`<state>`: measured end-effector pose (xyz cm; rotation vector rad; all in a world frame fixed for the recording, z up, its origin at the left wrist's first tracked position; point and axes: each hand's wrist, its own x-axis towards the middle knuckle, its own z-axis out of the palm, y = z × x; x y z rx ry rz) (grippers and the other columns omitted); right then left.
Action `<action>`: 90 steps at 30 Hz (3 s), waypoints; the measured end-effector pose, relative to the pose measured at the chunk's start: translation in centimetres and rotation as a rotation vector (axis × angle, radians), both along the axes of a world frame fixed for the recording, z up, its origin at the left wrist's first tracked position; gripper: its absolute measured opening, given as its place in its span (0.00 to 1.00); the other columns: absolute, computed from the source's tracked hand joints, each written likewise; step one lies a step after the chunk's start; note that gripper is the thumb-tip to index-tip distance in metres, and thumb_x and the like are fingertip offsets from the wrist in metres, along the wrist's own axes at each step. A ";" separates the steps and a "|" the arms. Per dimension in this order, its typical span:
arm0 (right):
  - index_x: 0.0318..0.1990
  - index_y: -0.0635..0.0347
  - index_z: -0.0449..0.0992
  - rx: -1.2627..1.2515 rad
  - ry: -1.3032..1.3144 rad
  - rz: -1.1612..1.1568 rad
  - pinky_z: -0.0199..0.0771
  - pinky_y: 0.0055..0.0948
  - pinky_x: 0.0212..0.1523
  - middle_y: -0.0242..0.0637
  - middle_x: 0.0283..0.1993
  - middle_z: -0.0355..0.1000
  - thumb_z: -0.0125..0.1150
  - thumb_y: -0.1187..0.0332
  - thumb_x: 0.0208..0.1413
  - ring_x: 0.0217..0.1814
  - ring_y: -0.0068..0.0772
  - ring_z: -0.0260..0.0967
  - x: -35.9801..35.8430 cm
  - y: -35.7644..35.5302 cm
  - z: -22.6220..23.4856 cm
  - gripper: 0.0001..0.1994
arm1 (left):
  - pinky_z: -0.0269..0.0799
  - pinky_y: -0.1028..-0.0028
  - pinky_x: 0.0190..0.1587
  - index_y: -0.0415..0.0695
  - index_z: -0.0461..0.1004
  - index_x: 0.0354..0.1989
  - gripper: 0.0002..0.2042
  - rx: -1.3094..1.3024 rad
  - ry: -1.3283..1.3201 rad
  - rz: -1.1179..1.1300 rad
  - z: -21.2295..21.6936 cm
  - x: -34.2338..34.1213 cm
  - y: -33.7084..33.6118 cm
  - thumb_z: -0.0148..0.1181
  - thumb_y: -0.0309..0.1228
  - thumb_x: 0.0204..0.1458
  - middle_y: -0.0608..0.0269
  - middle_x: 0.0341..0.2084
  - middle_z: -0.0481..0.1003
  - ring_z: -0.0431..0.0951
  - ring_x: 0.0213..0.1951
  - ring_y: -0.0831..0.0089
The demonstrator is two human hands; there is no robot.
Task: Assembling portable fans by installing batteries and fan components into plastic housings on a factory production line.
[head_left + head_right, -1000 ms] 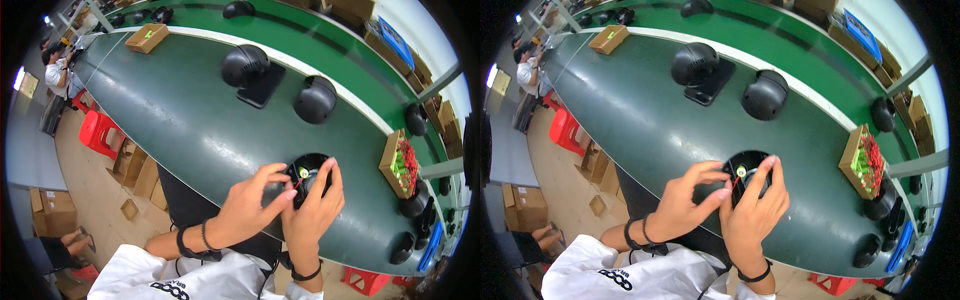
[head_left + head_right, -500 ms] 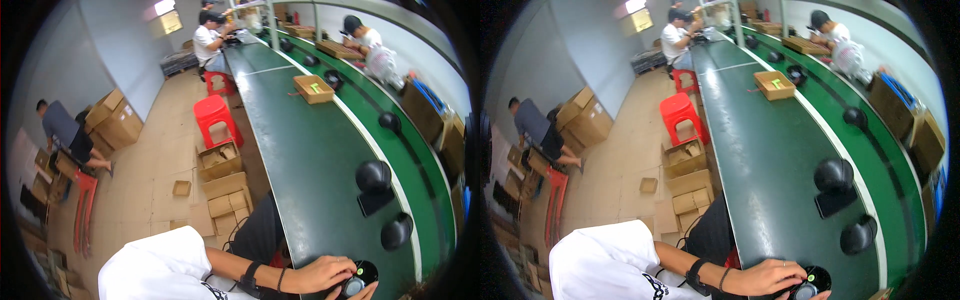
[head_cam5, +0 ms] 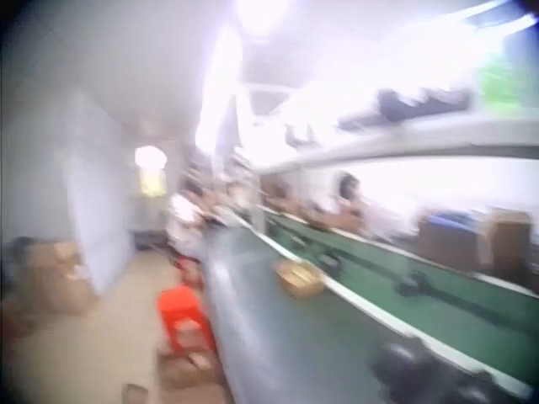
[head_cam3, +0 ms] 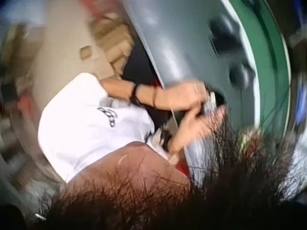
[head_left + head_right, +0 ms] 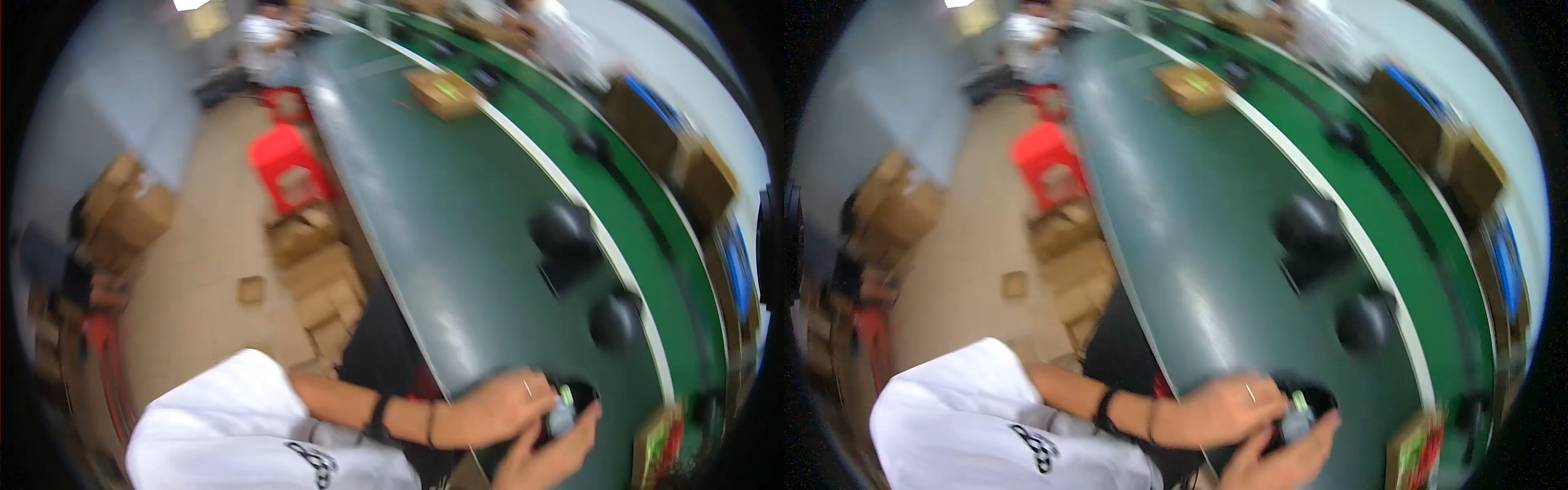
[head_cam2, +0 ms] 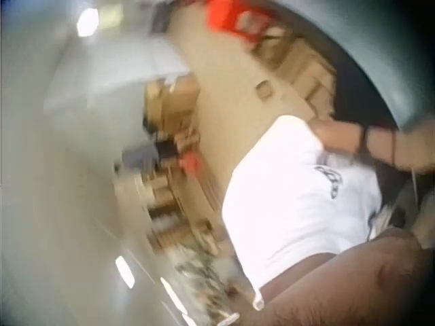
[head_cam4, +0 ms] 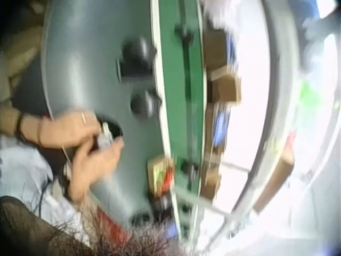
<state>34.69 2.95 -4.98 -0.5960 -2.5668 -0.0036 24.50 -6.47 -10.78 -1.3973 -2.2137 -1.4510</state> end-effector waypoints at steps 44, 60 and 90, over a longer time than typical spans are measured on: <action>0.44 0.63 0.88 -0.695 0.303 0.117 0.83 0.31 0.39 0.43 0.39 0.85 0.76 0.79 0.55 0.36 0.38 0.84 3.0 3.2 -1.5 0.09 | 0.68 0.59 0.70 0.39 0.66 0.75 0.41 0.151 -0.363 -0.414 0.7 -5.0 0.1 0.76 0.22 0.49 0.46 0.71 0.66 0.69 0.71 0.50; 0.40 0.70 0.83 -1.207 0.594 -0.020 0.73 0.19 0.36 0.31 0.32 0.81 0.71 0.76 0.63 0.32 0.15 0.72 1.1 0.7 -3.6 0.04 | 0.67 0.52 0.73 0.39 0.59 0.76 0.43 0.280 0.038 -0.204 -0.4 -3.3 -0.2 0.78 0.33 0.54 0.37 0.73 0.59 0.67 0.72 0.44; 0.68 0.63 0.72 -0.348 -0.209 0.605 0.75 0.46 0.66 0.55 0.57 0.77 0.78 0.58 0.53 0.63 0.58 0.75 -15.1 15.6 9.2 0.36 | 0.73 0.67 0.63 0.38 0.69 0.71 0.25 0.198 -0.815 -0.068 4.8 -13.8 -4.9 0.61 0.37 0.70 0.56 0.55 0.80 0.80 0.55 0.68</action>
